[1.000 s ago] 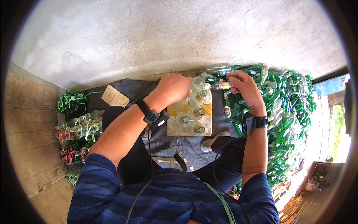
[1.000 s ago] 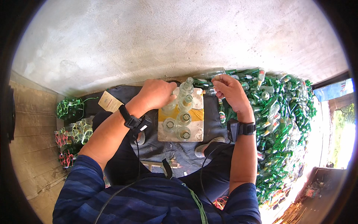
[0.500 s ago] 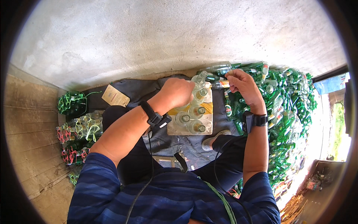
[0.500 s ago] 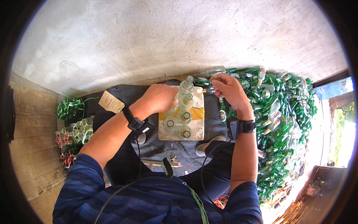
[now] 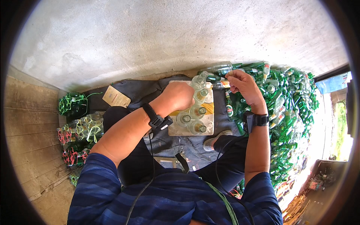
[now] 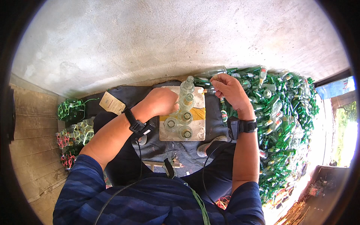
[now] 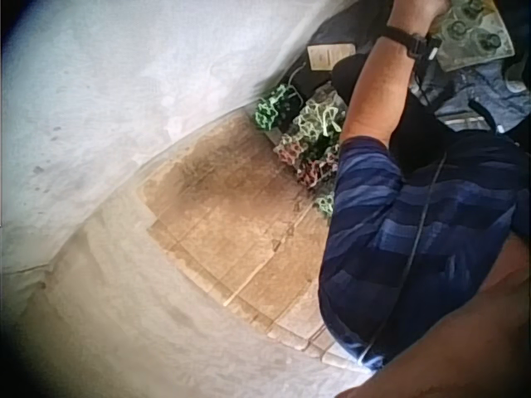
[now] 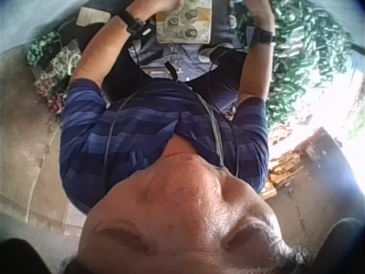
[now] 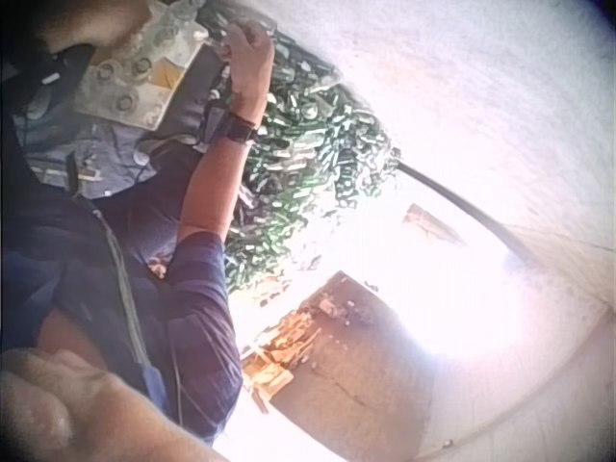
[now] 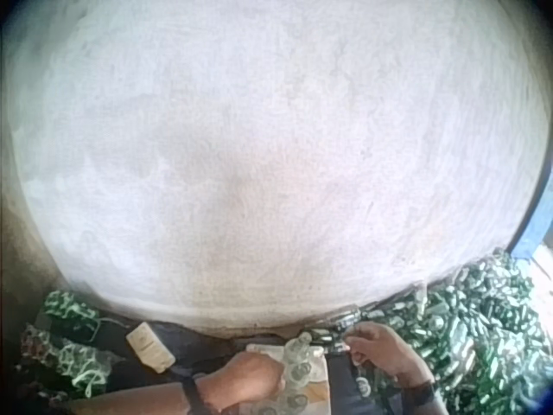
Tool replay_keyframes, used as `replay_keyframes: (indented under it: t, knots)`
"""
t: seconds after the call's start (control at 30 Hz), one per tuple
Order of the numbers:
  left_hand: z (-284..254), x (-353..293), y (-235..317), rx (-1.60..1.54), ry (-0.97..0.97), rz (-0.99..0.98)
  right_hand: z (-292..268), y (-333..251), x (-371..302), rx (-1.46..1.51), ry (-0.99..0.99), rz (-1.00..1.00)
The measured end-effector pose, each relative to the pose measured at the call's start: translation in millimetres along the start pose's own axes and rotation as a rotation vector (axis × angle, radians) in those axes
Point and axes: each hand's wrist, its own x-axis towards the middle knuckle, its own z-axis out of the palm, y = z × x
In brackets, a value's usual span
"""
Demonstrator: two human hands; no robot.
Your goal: The person sits on the floor and sorts green glass bottles from a large pile. They pick up bottles one by one, place them on a cardboard sheet, and arrange them into a group.
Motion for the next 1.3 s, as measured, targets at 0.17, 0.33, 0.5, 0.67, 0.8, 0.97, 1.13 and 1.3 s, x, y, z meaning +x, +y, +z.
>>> replay_keyframes:
  t: [0.17,0.33,0.5,0.67,0.8,0.97,1.13,1.3]
  knots:
    - [-2,0,1,-0.016,-0.038,-0.017,-2,0,0,-0.017,-0.002,0.004]
    - [2,1,1,-0.049,-0.062,-0.036,-2,0,1,-0.028,0.001,0.003]
    - [-5,1,3,-0.041,-0.13,-0.052,-4,3,1,-0.029,-0.001,0.011]
    - [-5,-3,1,-0.011,-0.133,-0.025,-11,1,-1,0.006,0.021,0.001]
    - [-4,-5,0,0.037,-0.095,-0.001,-26,-2,-3,0.044,0.079,0.004]
    - [-4,-4,4,0.029,-0.041,0.028,-43,2,-6,0.127,0.145,-0.003]
    - [7,-1,3,0.023,-0.01,0.026,-47,7,-4,0.141,0.177,-0.027]
    - [7,0,1,0.002,0.017,0.018,-50,13,-1,0.121,0.163,-0.025]
